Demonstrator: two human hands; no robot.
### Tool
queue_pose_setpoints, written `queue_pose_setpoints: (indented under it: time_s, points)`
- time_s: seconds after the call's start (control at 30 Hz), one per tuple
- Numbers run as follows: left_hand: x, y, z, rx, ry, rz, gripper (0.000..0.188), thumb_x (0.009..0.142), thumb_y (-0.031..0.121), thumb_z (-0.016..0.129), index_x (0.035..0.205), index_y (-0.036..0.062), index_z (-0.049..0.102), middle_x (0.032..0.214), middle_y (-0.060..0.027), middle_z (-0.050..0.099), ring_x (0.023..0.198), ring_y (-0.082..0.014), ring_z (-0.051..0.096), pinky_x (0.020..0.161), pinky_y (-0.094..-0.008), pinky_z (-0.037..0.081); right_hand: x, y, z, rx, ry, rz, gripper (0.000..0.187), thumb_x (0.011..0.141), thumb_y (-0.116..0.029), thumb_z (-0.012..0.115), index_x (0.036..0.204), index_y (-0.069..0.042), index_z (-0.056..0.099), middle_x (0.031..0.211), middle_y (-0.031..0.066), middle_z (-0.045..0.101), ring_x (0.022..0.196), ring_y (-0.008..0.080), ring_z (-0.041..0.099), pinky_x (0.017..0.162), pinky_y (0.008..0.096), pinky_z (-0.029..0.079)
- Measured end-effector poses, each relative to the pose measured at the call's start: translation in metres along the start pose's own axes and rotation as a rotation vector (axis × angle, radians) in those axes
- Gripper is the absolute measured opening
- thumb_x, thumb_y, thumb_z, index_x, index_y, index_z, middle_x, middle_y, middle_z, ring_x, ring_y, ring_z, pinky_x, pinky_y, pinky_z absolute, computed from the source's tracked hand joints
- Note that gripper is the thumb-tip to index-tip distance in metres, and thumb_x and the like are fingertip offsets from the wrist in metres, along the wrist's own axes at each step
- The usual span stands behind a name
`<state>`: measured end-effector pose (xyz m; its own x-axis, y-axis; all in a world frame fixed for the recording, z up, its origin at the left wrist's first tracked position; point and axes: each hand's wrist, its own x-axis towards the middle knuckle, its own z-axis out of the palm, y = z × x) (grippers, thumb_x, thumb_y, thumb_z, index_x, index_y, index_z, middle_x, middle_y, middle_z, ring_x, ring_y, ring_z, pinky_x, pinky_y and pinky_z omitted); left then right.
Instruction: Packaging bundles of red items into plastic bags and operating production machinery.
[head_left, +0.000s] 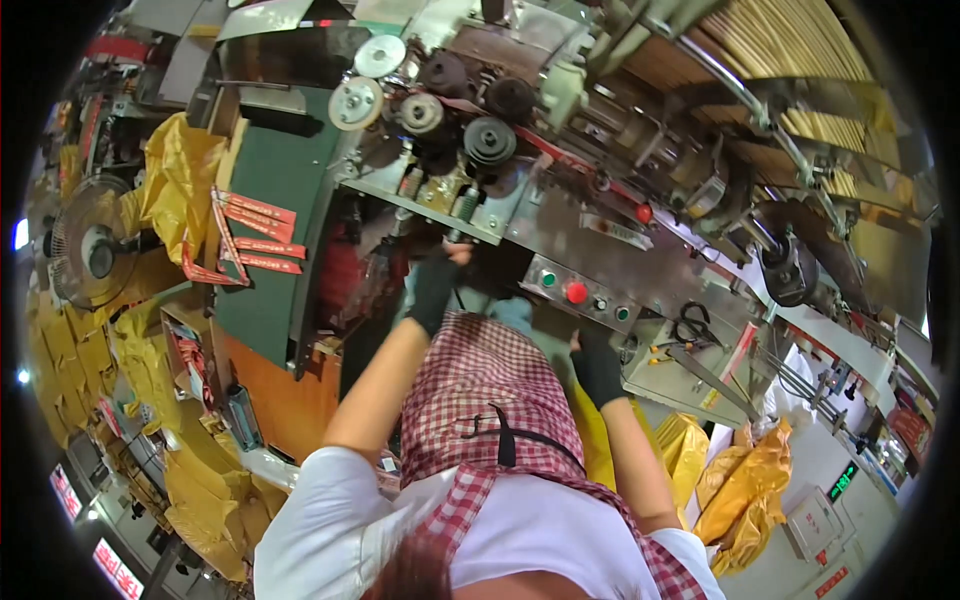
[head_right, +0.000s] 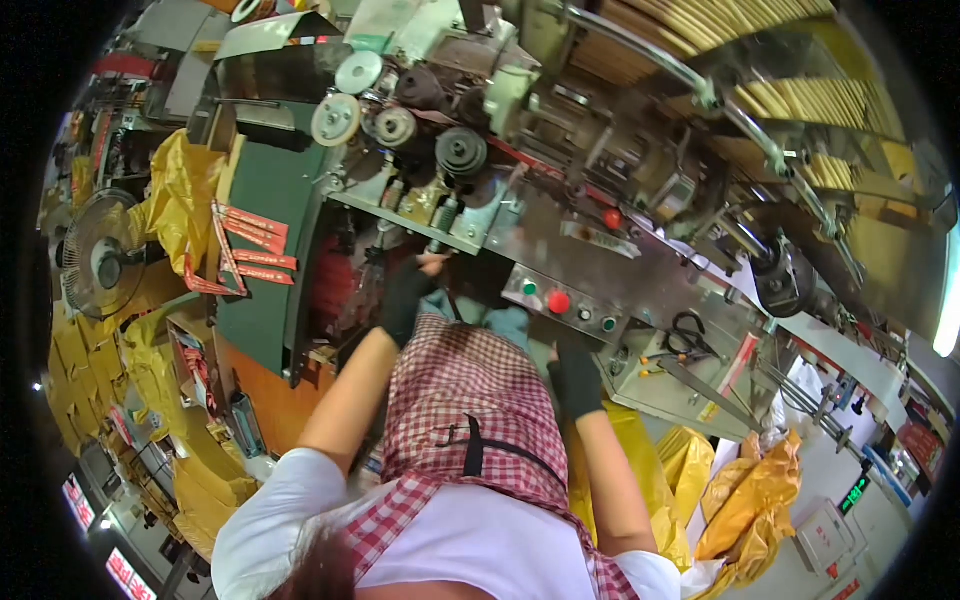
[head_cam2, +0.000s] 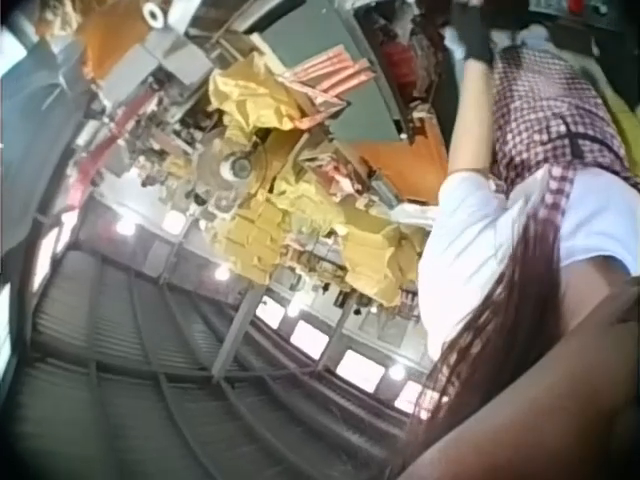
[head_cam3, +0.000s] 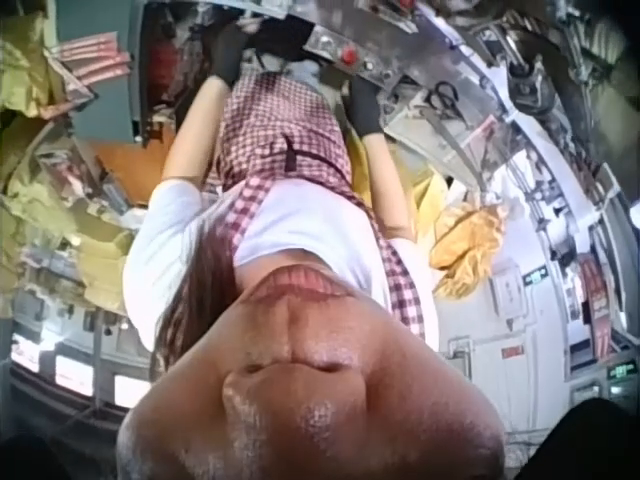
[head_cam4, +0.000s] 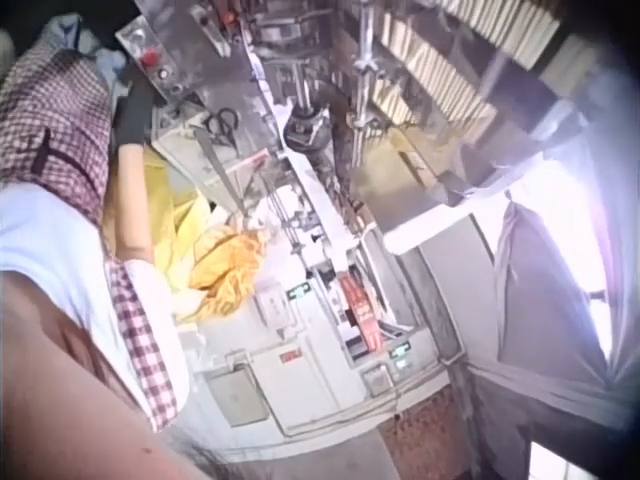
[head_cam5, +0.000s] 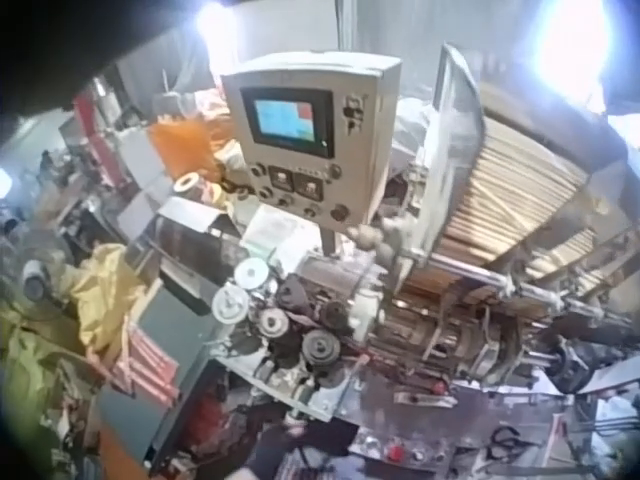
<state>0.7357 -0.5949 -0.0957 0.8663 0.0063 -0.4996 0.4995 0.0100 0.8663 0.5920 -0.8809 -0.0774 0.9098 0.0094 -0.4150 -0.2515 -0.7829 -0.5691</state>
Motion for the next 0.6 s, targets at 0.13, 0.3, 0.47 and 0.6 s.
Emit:
queue_pose_setpoints:
  time_s: [0.13, 0.3, 0.47, 0.6]
  points:
    - [0.016, 0.064, -0.129, 0.397, 0.265, 0.198, 0.021, 0.084, 0.014, 0.061, 0.1, 0.0002, 0.062, 0.09, -0.005, 0.063, 0.085, -0.0127, 0.057, 0.076, -0.0263, 0.044, -0.027, -0.021, 0.015, 0.043, -0.101, 0.071, 0.018, 0.082, -0.018, 0.053, 0.09, -0.003, 0.054, 0.086, 0.0218, 0.058, 0.084, 0.0402, 0.055, 0.072, 0.0459, 0.044]
    - [0.056, 0.14, -0.167, 0.832, 0.282, 0.423, 0.021, 0.084, 0.016, 0.061, 0.101, 0.002, 0.062, 0.085, -0.0075, 0.06, 0.078, -0.0166, 0.056, 0.072, -0.0295, 0.044, 0.037, -0.04, 0.031, 0.063, 0.061, 0.239, 0.028, 0.087, -0.029, 0.048, 0.092, -0.003, 0.058, 0.09, 0.0209, 0.061, 0.085, 0.0399, 0.058, 0.073, 0.0468, 0.044]
    - [0.063, 0.162, -0.156, 1.117, -0.014, 0.659, 0.021, 0.083, 0.019, 0.063, 0.099, 0.0048, 0.063, 0.081, -0.0117, 0.056, 0.076, -0.0264, 0.056, 0.07, -0.0339, 0.044, 0.084, -0.082, 0.051, 0.115, 0.316, 0.261, 0.02, 0.083, -0.019, 0.049, 0.092, -0.002, 0.054, 0.095, 0.0235, 0.059, 0.092, 0.0407, 0.056, 0.077, 0.0442, 0.044]
    - [0.044, 0.119, -0.202, 1.267, -0.112, 0.801, 0.02, 0.083, 0.022, 0.063, 0.087, 0.0027, 0.06, 0.08, -0.0161, 0.054, 0.075, -0.0345, 0.053, 0.067, -0.0423, 0.042, 0.09, -0.059, 0.097, 0.258, 0.421, 0.42, 0.025, 0.085, -0.025, 0.05, 0.089, -0.001, 0.056, 0.092, 0.0242, 0.059, 0.088, 0.0415, 0.056, 0.074, 0.0472, 0.044]
